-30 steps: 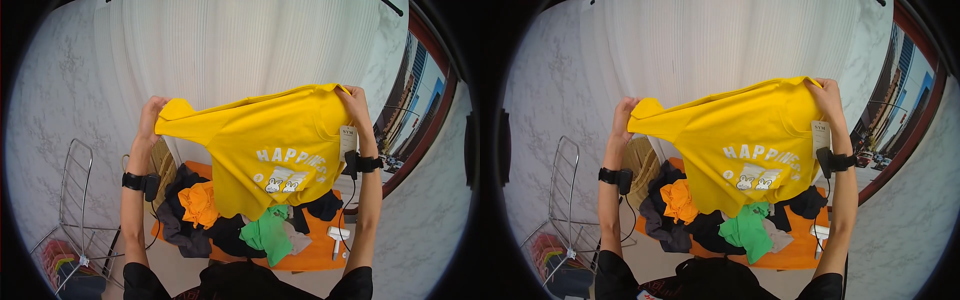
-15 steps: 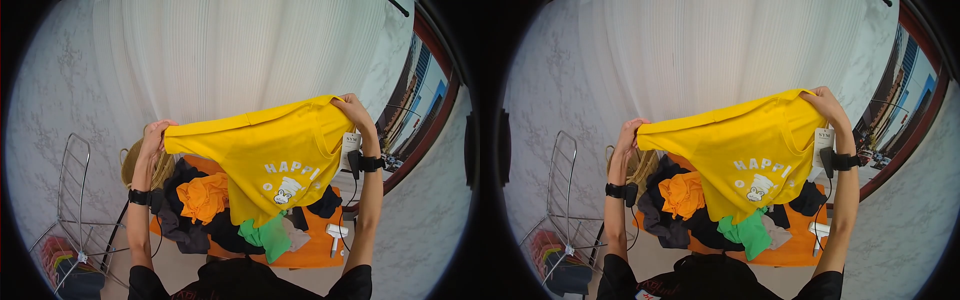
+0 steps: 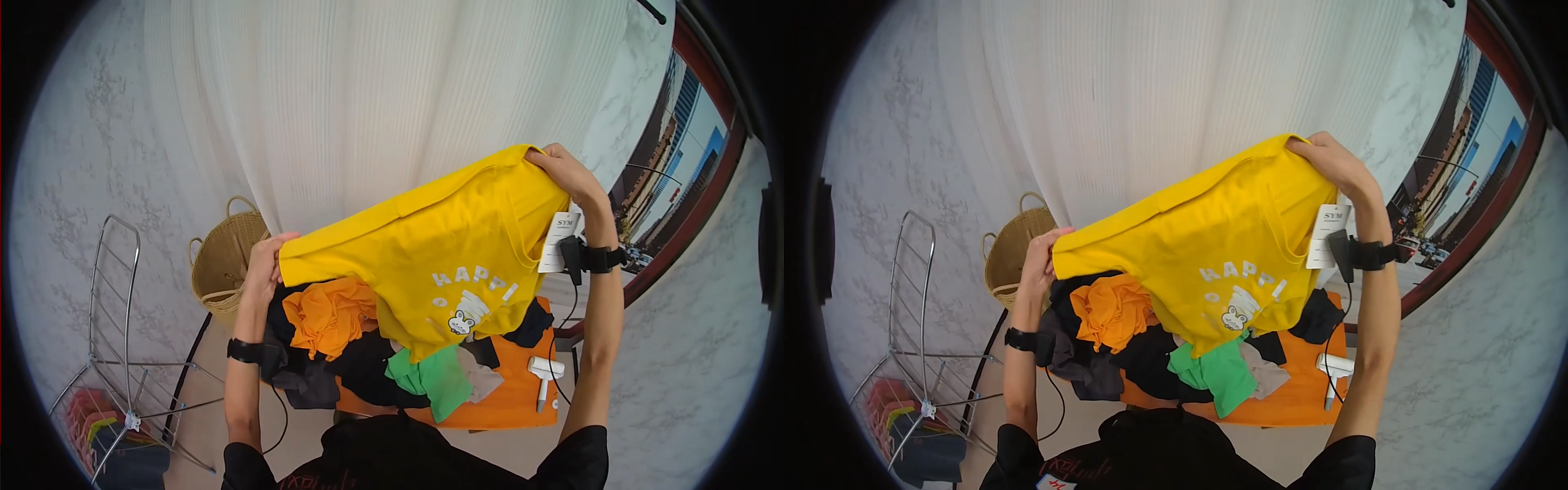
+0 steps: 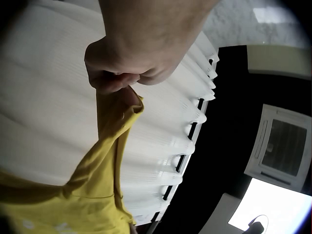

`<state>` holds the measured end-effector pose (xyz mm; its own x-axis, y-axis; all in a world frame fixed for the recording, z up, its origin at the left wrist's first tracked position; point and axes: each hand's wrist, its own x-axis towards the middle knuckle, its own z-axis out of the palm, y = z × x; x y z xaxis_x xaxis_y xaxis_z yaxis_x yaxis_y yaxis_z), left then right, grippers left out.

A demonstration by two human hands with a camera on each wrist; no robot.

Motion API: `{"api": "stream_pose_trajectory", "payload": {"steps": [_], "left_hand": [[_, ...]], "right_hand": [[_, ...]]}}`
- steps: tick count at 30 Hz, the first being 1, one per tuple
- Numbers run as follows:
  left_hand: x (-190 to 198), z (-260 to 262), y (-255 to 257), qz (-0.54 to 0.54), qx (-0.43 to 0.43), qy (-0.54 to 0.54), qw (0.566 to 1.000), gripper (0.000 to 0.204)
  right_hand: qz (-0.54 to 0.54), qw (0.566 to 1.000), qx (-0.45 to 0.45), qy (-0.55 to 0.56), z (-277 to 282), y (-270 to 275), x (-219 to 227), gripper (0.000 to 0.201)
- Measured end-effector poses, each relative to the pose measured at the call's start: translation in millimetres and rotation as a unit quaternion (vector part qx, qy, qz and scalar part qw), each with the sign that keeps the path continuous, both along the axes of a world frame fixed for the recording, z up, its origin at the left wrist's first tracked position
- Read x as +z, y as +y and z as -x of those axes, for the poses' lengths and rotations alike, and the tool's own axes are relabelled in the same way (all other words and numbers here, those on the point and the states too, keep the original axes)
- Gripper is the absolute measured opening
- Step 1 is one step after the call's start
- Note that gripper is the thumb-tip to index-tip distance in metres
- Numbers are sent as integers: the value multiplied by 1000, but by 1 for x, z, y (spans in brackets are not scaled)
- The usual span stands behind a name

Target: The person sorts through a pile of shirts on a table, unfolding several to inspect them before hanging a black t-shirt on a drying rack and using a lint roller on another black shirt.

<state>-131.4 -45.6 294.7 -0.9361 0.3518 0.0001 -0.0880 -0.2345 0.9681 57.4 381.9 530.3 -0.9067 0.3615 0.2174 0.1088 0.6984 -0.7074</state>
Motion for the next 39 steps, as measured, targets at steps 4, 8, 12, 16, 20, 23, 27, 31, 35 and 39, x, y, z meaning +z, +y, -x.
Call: {"api": "stream_pose_trajectory", "payload": {"steps": [4, 8, 12, 16, 20, 23, 27, 31, 35, 39], "left_hand": [[2, -31, 29, 183, 182, 351, 900, 41], [86, -96, 121, 128, 126, 586, 791, 53], [115, -87, 150, -3, -273, 299, 914, 27], [137, -89, 144, -30, -224, 332, 916, 29], [175, -85, 143, 9, -217, 408, 887, 32], [195, -80, 138, 70, -156, 483, 859, 33], [226, -61, 114, 135, -124, 502, 845, 33], [243, -39, 87, 207, -84, 514, 828, 33], [250, -20, 68, 246, -85, 506, 823, 32], [254, -14, 63, 247, -68, 507, 823, 32]], "right_hand": [[-99, 986, 115, -65, 10, -32, -3, 41], [-142, 968, 195, -60, 24, -87, -11, 31], [-181, 961, 197, -74, 12, -105, -4, 25], [10, 967, 251, -38, -3, -82, -36, 25], [196, 923, 331, -32, -18, -77, -93, 47], [274, 899, 340, -22, -22, -80, -144, 40], [346, 879, 325, -36, -37, -75, -177, 50], [226, 918, 311, 97, -42, -60, -158, 47], [136, 943, 268, 146, -41, -38, -103, 26], [101, 941, 287, 152, -30, -24, -61, 24]]}}
